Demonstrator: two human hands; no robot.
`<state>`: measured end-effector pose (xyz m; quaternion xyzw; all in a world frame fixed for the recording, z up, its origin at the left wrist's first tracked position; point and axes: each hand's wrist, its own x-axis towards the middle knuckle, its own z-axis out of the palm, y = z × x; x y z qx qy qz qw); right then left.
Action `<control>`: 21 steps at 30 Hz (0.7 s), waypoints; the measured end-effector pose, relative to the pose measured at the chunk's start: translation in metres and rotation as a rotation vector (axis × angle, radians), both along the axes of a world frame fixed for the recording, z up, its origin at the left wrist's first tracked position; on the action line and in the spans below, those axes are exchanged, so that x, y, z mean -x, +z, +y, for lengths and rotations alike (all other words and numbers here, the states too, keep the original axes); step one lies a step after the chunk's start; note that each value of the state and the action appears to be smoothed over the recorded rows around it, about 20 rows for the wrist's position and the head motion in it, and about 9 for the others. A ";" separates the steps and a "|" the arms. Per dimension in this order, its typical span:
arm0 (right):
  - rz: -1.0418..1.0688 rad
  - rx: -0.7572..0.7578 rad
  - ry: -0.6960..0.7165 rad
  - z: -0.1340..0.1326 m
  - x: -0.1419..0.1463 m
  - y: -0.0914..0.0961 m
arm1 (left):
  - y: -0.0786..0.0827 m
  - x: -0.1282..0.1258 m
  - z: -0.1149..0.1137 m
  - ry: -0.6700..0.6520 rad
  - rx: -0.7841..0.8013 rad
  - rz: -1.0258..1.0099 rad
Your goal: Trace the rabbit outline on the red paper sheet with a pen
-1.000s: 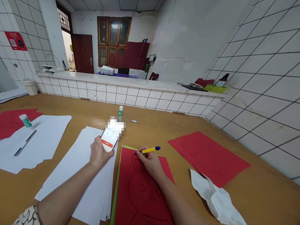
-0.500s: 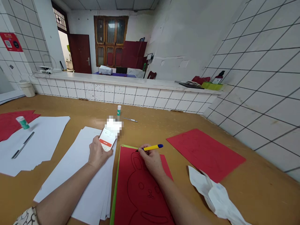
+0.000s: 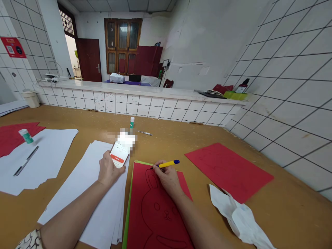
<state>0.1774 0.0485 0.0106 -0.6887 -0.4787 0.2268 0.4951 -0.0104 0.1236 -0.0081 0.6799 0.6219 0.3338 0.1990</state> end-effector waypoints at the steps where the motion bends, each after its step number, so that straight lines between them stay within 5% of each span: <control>1: 0.001 0.000 -0.001 0.000 0.000 0.000 | 0.000 0.000 0.000 -0.001 -0.001 -0.007; 21: -0.015 -0.002 -0.001 0.000 0.000 -0.002 | 0.000 0.000 0.000 0.005 0.000 -0.020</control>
